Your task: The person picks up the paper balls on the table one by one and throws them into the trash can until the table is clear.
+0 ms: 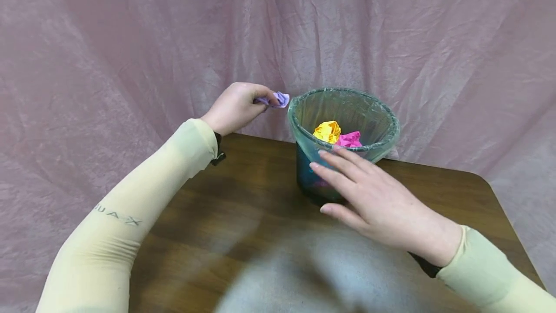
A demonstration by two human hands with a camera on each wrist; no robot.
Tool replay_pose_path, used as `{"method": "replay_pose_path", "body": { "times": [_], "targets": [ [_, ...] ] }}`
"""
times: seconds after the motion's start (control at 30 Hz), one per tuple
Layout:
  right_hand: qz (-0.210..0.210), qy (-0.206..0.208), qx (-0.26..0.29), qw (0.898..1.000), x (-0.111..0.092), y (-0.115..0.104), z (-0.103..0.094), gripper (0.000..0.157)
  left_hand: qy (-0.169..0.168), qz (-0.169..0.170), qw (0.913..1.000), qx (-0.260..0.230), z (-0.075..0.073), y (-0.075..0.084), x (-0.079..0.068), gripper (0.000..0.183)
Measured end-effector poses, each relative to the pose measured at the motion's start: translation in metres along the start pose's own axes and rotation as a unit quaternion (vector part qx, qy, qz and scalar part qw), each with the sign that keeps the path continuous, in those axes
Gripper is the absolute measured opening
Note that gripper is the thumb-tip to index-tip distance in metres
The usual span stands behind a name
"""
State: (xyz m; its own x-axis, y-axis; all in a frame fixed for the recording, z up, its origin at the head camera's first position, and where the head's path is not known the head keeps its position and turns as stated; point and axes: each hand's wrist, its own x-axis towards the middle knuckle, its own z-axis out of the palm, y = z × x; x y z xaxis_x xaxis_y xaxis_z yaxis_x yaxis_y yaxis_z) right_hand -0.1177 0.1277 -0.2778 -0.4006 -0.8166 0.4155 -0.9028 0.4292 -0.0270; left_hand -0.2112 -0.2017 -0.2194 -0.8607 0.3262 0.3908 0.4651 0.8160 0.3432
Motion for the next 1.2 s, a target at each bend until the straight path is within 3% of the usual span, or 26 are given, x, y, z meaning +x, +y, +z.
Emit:
{"method": "replay_pose_path", "body": {
  "times": [0.17, 0.33, 0.47, 0.6, 0.8, 1.0, 1.2],
  "targets": [
    [0.06, 0.02, -0.019, 0.998, 0.0, 0.032, -0.031, 0.067, -0.026, 0.059, 0.9978, -0.01, 0.011, 0.037, 0.025, 0.017],
    [0.116, 0.004, -0.022, 0.993, -0.008, 0.061, -0.04, 0.067, -0.08, 0.098, 0.992, 0.003, 0.03, 0.064, 0.044, 0.015],
    [0.156, -0.018, -0.021, 0.987, -0.016, 0.074, -0.044, 0.069, -0.113, 0.112, 0.9871, 0.017, 0.039, 0.08, 0.057, 0.019],
    [0.185, -0.036, -0.019, 0.982, -0.021, 0.081, -0.045, 0.07, -0.146, 0.092, 0.9849, 0.011, 0.042, 0.092, 0.067, 0.02],
    [0.189, -0.036, -0.017, 0.981, -0.023, 0.084, -0.043, 0.07, -0.19, 0.061, 0.9799, 0.001, 0.051, 0.097, 0.076, 0.028],
    [0.188, -0.036, -0.014, 0.981, -0.024, 0.084, -0.039, 0.07, -0.248, 0.07, 0.965, 0.047, 0.059, 0.092, 0.077, 0.037],
    [0.185, -0.03, -0.014, 0.982, -0.024, 0.086, -0.034, 0.069, -0.278, 0.067, 0.9549, 0.081, 0.06, 0.089, 0.074, 0.047]
  ]
}}
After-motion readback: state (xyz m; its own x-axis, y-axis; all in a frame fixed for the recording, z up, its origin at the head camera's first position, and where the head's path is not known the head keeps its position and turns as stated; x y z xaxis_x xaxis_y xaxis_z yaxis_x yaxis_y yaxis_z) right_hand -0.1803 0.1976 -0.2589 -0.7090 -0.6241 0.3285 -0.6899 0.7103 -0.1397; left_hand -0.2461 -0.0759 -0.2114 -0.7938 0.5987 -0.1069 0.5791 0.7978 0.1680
